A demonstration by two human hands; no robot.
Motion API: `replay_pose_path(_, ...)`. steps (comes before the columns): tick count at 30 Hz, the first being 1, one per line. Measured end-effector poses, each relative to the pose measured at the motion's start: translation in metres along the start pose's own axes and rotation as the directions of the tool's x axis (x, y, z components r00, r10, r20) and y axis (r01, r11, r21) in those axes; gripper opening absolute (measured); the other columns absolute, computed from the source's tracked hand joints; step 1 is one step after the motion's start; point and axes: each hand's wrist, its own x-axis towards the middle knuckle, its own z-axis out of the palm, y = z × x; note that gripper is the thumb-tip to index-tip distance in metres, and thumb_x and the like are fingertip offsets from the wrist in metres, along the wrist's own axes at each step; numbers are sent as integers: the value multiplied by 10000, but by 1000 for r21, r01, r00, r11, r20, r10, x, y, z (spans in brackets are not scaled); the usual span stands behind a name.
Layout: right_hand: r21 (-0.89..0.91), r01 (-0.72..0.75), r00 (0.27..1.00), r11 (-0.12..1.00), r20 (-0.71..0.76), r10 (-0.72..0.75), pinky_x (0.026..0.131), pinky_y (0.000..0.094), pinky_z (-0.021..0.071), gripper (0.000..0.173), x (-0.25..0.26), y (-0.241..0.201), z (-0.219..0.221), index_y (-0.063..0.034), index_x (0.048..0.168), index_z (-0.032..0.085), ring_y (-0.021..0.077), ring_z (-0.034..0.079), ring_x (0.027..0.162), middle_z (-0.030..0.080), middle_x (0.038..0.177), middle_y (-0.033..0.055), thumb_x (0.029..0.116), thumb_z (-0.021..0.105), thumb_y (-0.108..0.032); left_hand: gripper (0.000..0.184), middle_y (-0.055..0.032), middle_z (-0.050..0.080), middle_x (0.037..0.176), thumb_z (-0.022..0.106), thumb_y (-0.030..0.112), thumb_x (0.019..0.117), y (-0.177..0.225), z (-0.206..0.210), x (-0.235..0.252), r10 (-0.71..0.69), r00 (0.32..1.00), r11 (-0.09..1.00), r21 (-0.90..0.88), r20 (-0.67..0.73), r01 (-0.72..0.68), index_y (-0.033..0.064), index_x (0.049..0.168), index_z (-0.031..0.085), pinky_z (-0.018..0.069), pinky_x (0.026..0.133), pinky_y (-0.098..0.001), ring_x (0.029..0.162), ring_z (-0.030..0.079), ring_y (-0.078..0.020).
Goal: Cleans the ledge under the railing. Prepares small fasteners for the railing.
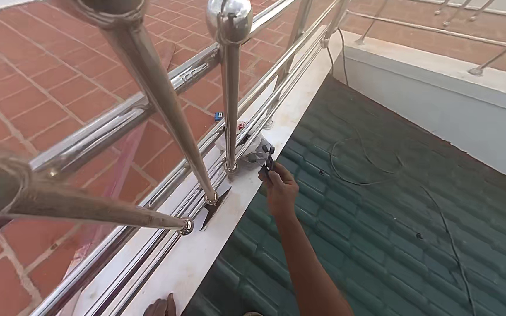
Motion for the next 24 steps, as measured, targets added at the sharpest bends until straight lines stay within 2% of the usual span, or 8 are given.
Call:
replay_pose_path(3, -119, -6, 1000, 993, 20, 8, 780, 411, 648, 293, -84, -3, -35, 30, 1186, 673, 226, 737, 858, 728, 1044, 122, 905, 592, 58, 499, -135, 692, 706, 468, 332, 1005, 11, 10, 11, 24, 994, 996, -86, -102, -33, 29, 660, 664, 576, 604, -493, 718, 723, -331)
replay_pose_path(6, -265, -53, 982, 963, 162, 98, 733, 384, 657, 286, -186, 5, -46, 41, 1176, 653, 198, 747, 821, 743, 997, 76, 899, 588, 20, 474, -146, 757, 1002, 423, 341, 1060, 18, -17, 13, -88, 965, 977, -168, 246, 132, 20, 940, 750, 576, 882, -501, 1027, 724, -318)
replay_pose_path(8, -375, -86, 940, 923, 275, 199, 720, 367, 655, 293, -252, 11, -42, 62, 1167, 646, 172, 739, 821, 735, 1029, 68, 886, 584, 11, 531, -162, 721, 1156, 360, 407, 1086, 12, -35, 17, -117, 857, 932, -242, 501, 269, 19, 1102, 722, 512, 1011, -518, 1170, 663, -318)
replay_pose_path(11, -458, -129, 825, 880, 443, 352, 698, 341, 654, 301, -343, 25, -34, 90, 1156, 663, 157, 742, 816, 726, 1148, 114, 868, 582, 50, 540, -222, 700, 1079, 363, 426, 1085, 0, -72, -41, -106, 699, 791, -366, 707, 490, -7, 1094, 686, 507, 935, -610, 1083, 670, -382)
replay_pose_path(15, -621, -186, 548, 761, 577, 605, 684, 325, 647, 316, -456, 59, -10, 117, 1161, 676, 166, 737, 778, 724, 1130, 182, 857, 611, 60, 611, -283, 673, 1052, 412, 484, 1080, -34, -112, -256, -223, 438, 377, -338, 871, 863, -67, 1129, 672, 500, 904, -637, 1006, 662, -419)
replay_pose_path(17, -692, -124, 420, 711, 612, 670, 689, 346, 640, 316, -504, 91, 6, 104, 1174, 684, 175, 722, 741, 729, 1085, 193, 867, 640, 43, 526, -314, 648, 1206, 346, 339, 1120, -55, -153, -348, -247, 365, 402, -248, 898, 882, -79, 1282, 620, 497, 960, -605, 1120, 640, -440)
replay_pose_path(19, -732, -34, 324, 681, 636, 700, 704, 367, 641, 317, -549, 123, 25, 82, 1197, 687, 189, 727, 740, 735, 1058, 193, 885, 655, 33, 453, -224, 397, 1594, 293, 154, 1136, -71, -221, -377, -216, 15, 449, 86, 976, 889, 18, 1558, 383, 297, 1210, -546, 1483, 377, -393)
replay_pose_path(24, -627, 214, 201, 749, 779, 594, 733, 370, 636, 330, -649, 210, 77, 58, 1201, 703, 209, 746, 777, 713, 1197, 217, 875, 684, 12, 297, -293, 602, 1327, 456, 45, 1070, -160, -219, -480, -412, 232, 216, -153, 881, 964, -123, 1247, 627, 417, 1111, -508, 1265, 574, -411)
